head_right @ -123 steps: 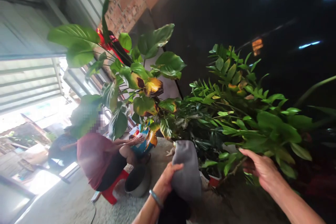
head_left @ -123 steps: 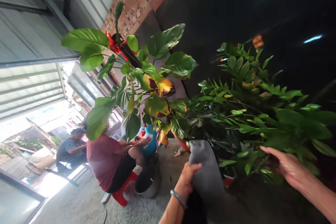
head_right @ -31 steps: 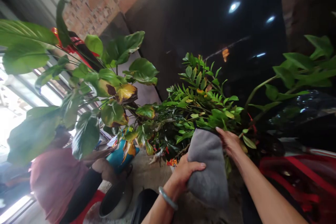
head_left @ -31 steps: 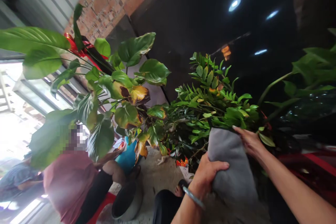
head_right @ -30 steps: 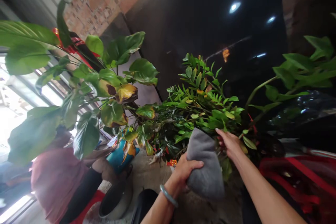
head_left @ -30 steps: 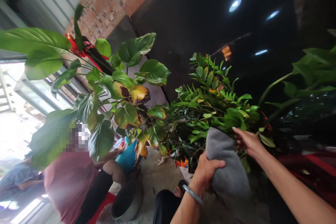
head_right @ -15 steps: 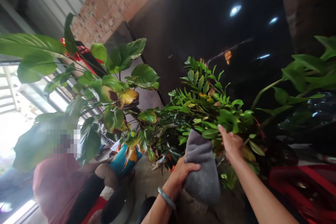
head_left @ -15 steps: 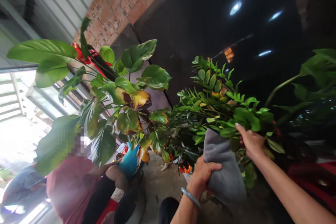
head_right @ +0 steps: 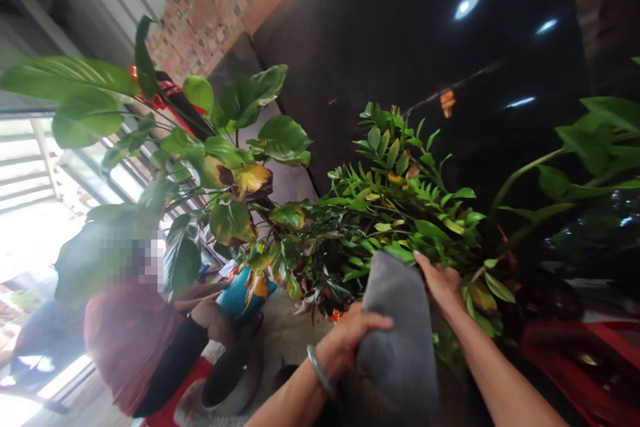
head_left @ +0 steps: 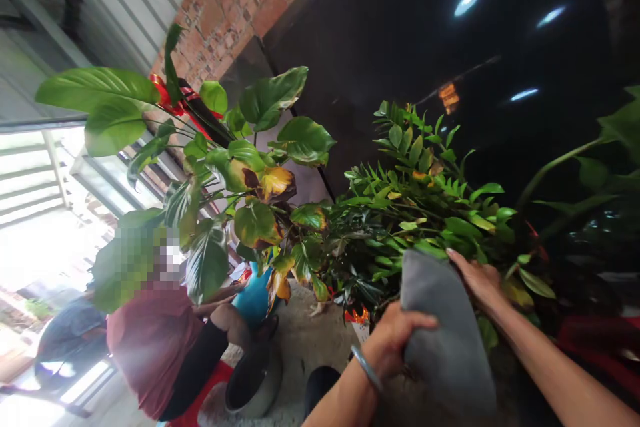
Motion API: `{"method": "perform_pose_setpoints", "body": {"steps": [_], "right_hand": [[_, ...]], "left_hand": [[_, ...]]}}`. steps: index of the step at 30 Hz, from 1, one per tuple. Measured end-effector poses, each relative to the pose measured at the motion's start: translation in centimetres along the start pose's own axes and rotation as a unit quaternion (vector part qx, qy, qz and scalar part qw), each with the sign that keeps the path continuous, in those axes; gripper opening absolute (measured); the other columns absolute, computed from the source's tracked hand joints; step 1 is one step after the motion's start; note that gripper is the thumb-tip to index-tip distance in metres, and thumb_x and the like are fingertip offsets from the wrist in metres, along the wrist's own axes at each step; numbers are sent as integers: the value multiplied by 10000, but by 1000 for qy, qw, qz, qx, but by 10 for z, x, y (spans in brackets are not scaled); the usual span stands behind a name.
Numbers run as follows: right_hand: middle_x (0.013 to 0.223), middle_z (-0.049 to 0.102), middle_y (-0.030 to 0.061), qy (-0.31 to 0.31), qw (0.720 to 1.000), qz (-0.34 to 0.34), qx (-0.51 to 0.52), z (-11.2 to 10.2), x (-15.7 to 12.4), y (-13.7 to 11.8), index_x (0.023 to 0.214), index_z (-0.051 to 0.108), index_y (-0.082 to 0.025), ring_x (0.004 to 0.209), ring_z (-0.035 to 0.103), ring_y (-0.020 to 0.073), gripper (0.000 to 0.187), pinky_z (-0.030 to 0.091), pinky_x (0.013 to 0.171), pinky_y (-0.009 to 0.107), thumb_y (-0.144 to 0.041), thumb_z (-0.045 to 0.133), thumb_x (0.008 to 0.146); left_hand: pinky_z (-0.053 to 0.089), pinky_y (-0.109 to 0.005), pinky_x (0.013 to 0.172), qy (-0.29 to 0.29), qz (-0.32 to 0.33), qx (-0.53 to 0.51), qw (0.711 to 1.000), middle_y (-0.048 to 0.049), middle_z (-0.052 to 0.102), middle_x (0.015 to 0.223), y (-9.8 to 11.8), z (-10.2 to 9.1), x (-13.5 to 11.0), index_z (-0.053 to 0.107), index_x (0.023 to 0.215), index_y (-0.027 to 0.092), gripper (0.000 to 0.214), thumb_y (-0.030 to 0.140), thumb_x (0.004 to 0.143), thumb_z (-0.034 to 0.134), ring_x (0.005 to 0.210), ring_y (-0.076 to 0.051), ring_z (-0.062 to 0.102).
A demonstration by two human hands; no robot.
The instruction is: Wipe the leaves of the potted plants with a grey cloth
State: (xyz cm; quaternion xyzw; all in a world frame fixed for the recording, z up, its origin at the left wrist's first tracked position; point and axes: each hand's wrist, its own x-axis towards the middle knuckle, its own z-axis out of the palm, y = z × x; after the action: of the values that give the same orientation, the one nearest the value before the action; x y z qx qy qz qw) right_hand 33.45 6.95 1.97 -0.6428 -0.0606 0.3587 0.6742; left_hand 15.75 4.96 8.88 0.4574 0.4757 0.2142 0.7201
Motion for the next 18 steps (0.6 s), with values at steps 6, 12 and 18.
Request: {"method": "perform_pose_setpoints", "body": {"steps": [6, 12, 18], "right_hand": [[437, 595, -10, -26, 999, -7, 32, -3, -5, -1, 578, 601, -217, 362, 544, 163, 169, 356, 320, 247, -299, 740, 625], [435, 586, -26, -22, 998, 0, 58, -2, -6, -1, 561, 571, -224, 370, 546, 162, 188, 383, 322, 251, -295, 740, 604], [426, 584, -23, -39, 996, 14, 83, -10, -11, -7, 560, 587, -226, 340, 529, 166, 176, 431, 320, 265, -265, 753, 517]], "left_hand": [[459, -314, 649, -15, 102, -9, 995, -45, 707, 686, 43, -12, -20, 747, 770, 131, 417, 220, 363, 758, 640, -192, 599], [438, -295, 619, 78, 154, -104, 979, 7, 654, 643, 52, -1, 9, 689, 755, 184, 376, 186, 380, 668, 607, -164, 558], [465, -344, 641, 9, -24, 42, 999, 8, 655, 638, -1, -12, 2, 680, 750, 179, 456, 76, 307, 664, 613, -190, 558]]}}
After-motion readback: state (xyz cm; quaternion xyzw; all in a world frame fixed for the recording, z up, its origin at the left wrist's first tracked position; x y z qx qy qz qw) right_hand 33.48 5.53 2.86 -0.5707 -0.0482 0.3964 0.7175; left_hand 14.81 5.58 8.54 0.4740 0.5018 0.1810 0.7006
